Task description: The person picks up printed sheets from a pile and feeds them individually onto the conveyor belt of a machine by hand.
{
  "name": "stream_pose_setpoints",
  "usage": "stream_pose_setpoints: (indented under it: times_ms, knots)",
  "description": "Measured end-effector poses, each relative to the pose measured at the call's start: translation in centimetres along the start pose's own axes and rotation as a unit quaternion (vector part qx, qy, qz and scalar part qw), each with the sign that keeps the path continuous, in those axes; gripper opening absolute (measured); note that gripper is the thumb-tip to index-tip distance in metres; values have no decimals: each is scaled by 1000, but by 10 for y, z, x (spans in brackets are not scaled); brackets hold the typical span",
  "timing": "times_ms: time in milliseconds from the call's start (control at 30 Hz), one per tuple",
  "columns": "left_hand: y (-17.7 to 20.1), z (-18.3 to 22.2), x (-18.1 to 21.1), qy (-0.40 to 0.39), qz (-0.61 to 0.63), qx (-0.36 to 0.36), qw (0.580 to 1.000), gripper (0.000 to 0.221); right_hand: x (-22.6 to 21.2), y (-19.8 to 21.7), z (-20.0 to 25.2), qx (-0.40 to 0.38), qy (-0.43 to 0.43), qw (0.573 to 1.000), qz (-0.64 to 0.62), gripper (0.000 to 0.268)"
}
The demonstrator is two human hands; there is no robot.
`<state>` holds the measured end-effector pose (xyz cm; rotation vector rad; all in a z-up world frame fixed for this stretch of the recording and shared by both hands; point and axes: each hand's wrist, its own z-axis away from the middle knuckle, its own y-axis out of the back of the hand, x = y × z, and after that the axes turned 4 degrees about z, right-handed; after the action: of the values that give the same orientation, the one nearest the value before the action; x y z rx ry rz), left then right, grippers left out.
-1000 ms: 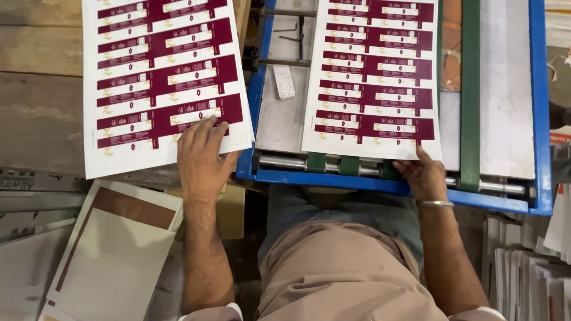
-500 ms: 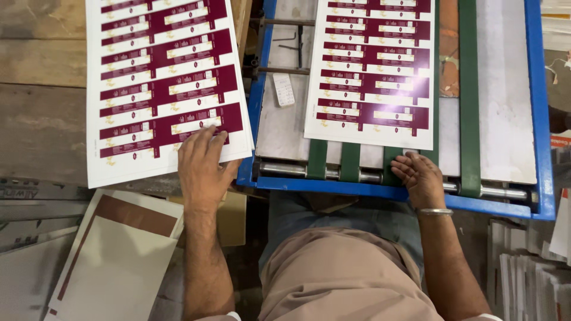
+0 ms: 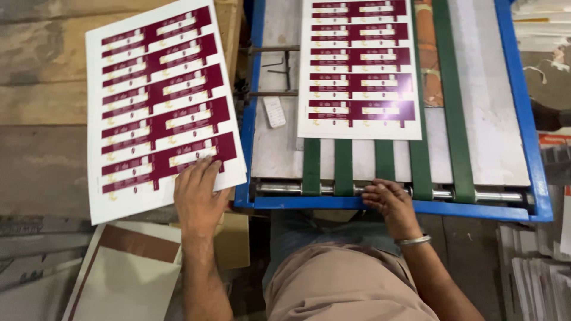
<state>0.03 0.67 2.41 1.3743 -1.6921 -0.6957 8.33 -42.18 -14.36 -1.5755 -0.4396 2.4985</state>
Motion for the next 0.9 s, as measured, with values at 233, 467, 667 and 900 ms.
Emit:
stream_pose_setpoints:
  times_ms: [233,467,667,900]
  knots:
    - [1,0,0,-7,-5,-1,1000,53,19,-12,6,-3,-15,999,31,34]
    - [-1,0,-3,9,-10,-15,1000,58,18,-9,3,3,-46,999,19,36]
    - [-18,21,-38,-13,-10,-15,1000,55,13,-13,4,-2,-55,998,26,36]
    - [-81,10,-136,-258,-1,83,962,51,1,-22,-3,-27,-99,994,27,39]
